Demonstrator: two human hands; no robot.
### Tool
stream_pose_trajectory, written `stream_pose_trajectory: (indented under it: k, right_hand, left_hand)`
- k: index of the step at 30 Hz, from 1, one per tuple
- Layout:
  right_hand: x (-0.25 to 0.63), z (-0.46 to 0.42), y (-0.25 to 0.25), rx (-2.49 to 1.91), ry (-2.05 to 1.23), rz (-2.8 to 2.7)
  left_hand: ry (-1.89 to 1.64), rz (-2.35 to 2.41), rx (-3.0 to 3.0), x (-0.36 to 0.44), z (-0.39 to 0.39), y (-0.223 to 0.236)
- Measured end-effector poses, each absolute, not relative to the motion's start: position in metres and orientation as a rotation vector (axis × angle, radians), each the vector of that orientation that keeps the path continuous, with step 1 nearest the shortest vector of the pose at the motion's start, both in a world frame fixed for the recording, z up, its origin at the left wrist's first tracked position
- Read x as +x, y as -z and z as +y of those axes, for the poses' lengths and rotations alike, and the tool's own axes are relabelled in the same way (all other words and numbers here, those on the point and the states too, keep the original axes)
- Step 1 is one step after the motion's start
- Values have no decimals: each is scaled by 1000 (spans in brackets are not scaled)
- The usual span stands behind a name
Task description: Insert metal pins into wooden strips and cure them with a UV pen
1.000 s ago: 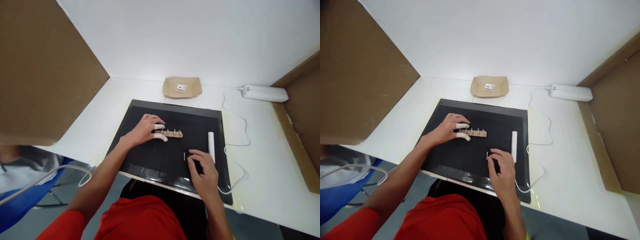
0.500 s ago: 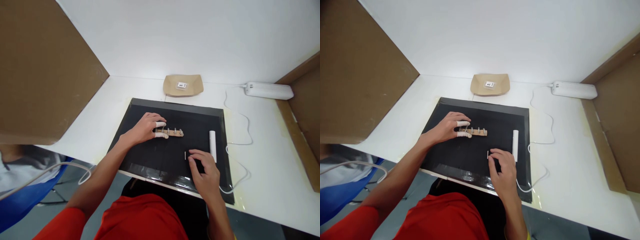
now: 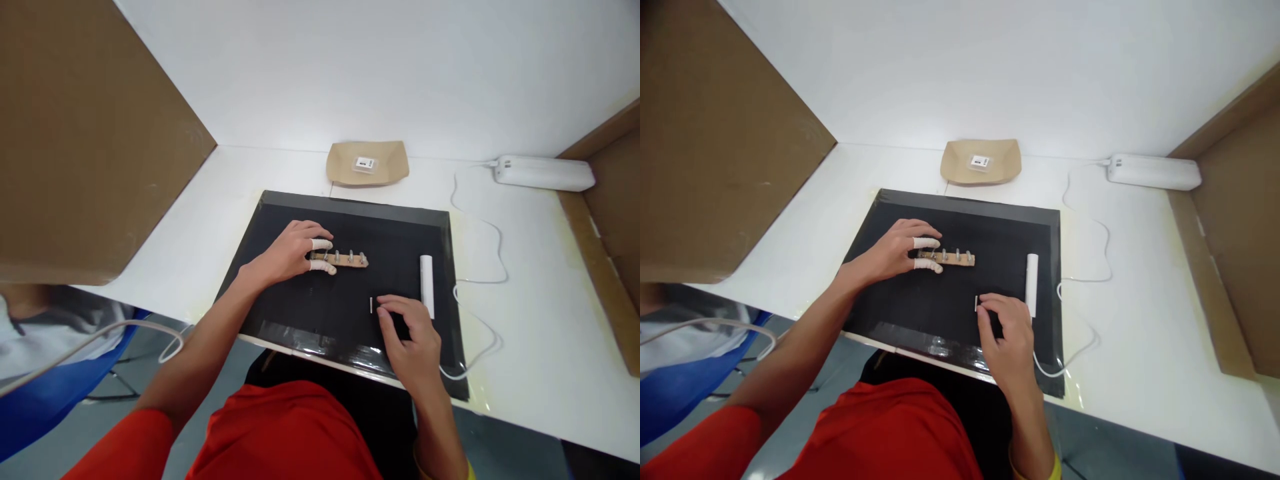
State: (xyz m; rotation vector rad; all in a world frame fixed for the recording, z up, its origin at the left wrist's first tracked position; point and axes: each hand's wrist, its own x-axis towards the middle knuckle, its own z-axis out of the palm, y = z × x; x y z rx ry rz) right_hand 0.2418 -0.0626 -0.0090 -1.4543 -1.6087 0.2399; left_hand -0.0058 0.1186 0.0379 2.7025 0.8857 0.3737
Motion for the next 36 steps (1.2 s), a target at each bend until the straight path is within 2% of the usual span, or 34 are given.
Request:
stream_pose_trajectory:
  k: [17, 26, 36]
  right_hand:
    - [241, -63, 6, -1474, -267, -1591]
    - [240, -62, 8, -1452, -248, -1587]
    - [241, -64, 7, -1452, -216, -1575]
  left_hand:
    - [-447, 879, 2694, -6, 115, -43]
    - [-343, 920, 2695, -7, 115, -43]
    - [-478, 884, 2722, -15, 115, -39]
